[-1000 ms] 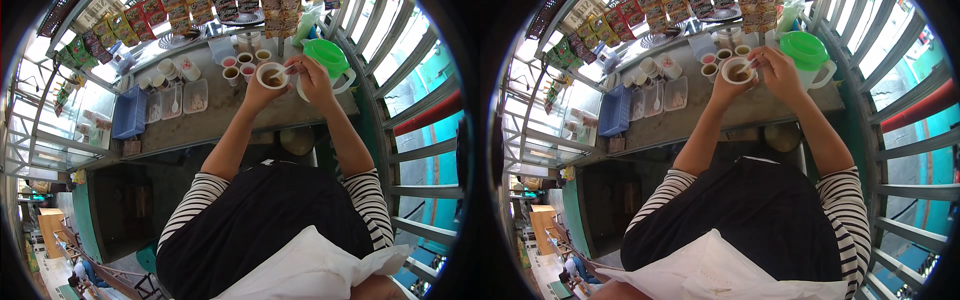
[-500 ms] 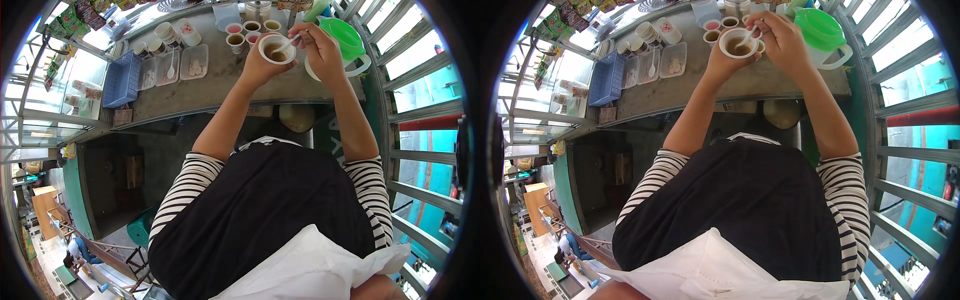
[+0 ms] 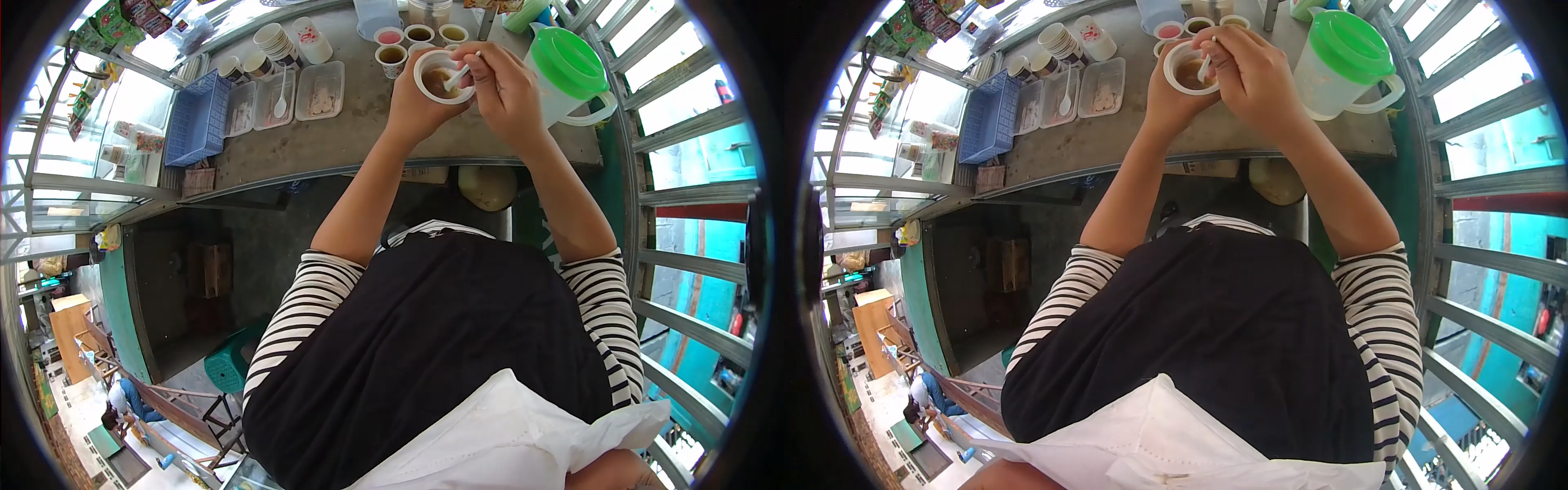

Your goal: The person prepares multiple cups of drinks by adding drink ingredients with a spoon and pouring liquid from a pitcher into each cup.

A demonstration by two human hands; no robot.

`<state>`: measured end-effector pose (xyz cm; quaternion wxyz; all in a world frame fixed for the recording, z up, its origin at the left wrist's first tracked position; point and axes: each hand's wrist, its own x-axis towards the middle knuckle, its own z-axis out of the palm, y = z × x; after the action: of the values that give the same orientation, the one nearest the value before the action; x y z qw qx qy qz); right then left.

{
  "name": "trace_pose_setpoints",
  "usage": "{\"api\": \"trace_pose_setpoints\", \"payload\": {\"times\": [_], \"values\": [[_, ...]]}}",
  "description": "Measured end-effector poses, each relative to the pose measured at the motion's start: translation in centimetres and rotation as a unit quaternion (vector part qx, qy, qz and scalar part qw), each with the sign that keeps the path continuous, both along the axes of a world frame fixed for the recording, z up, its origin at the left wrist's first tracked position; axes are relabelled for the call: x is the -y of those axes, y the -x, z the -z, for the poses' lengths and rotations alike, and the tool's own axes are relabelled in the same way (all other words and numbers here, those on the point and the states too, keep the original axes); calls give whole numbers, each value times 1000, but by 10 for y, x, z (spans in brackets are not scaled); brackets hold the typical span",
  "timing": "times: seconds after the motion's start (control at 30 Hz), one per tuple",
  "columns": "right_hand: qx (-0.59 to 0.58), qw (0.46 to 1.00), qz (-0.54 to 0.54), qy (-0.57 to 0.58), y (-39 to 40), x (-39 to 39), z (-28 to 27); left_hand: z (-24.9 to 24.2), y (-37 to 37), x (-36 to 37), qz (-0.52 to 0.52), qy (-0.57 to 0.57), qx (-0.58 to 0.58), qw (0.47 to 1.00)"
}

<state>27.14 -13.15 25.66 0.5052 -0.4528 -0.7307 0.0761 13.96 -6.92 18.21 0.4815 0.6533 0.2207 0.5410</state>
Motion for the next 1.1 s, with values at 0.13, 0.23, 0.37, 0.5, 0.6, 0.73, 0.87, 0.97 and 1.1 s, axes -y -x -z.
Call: {"api": "trace_pose_setpoints", "payload": {"times": [0.13,0.23,0.37,0.5,0.6,0.73,0.87,0.97,1.1], "values": [[-121,992,-30,23,0,-12,4,2,6,-4,-38,-31,-15,999],[-114,993,-33,9,-5,-17,3,5,11,-7,-48,-29,7,998],[-75,996,-52,-1,-4,-24,4,3,20,-8,-74,-35,-20,996],[-113,988,-106,15,10,-28,4,0,25,-6,-78,-31,-3,996],[-93,987,-117,50,14,-25,0,3,29,-8,-79,-18,6,997],[-41,992,-115,42,12,-27,-5,6,32,-7,-75,-10,-6,997],[6,991,-132,12,8,-33,-10,9,33,-6,-79,-21,-5,997],[54,988,-143,-11,13,-36,-15,5,37,-5,-81,-28,-39,996],[81,979,-185,-1,18,-41,-19,-5,36,2,-53,-14,-90,994]]}}
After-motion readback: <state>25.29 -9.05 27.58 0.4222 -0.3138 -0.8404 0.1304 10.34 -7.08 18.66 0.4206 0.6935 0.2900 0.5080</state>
